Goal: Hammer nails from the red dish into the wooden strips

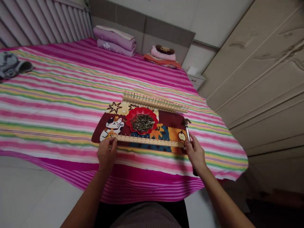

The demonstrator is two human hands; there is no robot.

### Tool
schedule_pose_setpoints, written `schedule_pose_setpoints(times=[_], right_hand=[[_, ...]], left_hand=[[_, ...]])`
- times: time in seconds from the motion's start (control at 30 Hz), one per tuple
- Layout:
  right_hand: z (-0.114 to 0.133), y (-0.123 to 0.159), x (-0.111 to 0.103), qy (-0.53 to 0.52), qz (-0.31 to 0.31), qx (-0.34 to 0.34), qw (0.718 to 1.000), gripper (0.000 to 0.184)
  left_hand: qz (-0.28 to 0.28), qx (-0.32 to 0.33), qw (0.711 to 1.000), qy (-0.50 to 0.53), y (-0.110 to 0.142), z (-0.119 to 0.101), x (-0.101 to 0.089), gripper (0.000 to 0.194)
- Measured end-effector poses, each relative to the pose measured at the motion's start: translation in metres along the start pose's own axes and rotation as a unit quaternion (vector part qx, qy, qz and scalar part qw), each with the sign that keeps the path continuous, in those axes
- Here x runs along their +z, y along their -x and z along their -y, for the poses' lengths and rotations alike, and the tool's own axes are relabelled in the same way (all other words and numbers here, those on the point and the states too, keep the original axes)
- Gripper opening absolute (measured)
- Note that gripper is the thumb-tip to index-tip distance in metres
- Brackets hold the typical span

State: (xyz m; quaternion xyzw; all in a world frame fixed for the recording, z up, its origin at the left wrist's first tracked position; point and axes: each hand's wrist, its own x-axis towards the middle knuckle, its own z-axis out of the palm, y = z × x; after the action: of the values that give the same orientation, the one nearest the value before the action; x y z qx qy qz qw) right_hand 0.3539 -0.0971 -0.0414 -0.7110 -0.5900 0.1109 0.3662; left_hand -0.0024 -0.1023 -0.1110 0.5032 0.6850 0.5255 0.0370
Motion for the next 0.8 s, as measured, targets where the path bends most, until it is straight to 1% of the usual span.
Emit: schedule_pose_setpoints(times=[0.07,0.13,0.2,0.23,0.3,0.33,0.4,0.47,0.53,0.63,0.7,0.73,0.8], right_hand=[[-0.029,-0.012,-0.004,0.068,-0.005,0.069,0.995,0.049],[-0.051,-0.018,-0.003,0.132,0.010,0.119,0.984,0.048],[-0.066,-0.018,0.001,0.183,0.033,0.133,0.973,0.047],[-0.070,-0.018,0.004,0.202,0.044,0.131,0.970,0.047],[-0.076,-0.017,0.009,0.229,0.058,0.121,0.964,0.048],[-0.077,-0.016,0.011,0.235,0.062,0.116,0.963,0.047],[-0.078,-0.017,0.014,0.236,0.066,0.110,0.963,0.047],[-0.079,-0.017,0.014,0.232,0.066,0.109,0.964,0.046],[-0.079,-0.017,0.014,0.233,0.064,0.112,0.964,0.047],[-0.078,-0.017,0.014,0.237,0.062,0.119,0.962,0.047],[-0.078,-0.016,0.015,0.238,0.060,0.121,0.962,0.048],[-0.078,-0.016,0.015,0.237,0.059,0.123,0.962,0.048],[-0.077,-0.016,0.016,0.236,0.058,0.126,0.962,0.048]], left_hand=[[-0.002,-0.014,1.000,-0.018,0.001,-0.004,-0.007,0.026],[-0.013,-0.006,0.999,-0.044,-0.001,-0.011,-0.016,0.027],[-0.016,0.033,0.997,-0.063,-0.005,-0.022,-0.024,0.027],[-0.009,0.061,0.996,-0.067,-0.009,-0.030,-0.026,0.026],[0.025,0.112,0.990,-0.077,-0.019,-0.046,-0.026,0.025],[0.050,0.129,0.987,-0.086,-0.026,-0.054,-0.023,0.025],[0.116,0.151,0.976,-0.109,-0.041,-0.069,-0.010,0.023],[0.199,0.163,0.957,-0.135,-0.055,-0.083,0.010,0.022],[0.277,0.174,0.929,-0.171,-0.066,-0.094,0.033,0.023],[0.367,0.190,0.883,-0.221,-0.075,-0.109,0.066,0.025],[0.407,0.195,0.858,-0.246,-0.077,-0.115,0.083,0.024],[0.417,0.196,0.849,-0.258,-0.077,-0.118,0.090,0.024],[0.419,0.197,0.842,-0.276,-0.076,-0.121,0.101,0.023]])
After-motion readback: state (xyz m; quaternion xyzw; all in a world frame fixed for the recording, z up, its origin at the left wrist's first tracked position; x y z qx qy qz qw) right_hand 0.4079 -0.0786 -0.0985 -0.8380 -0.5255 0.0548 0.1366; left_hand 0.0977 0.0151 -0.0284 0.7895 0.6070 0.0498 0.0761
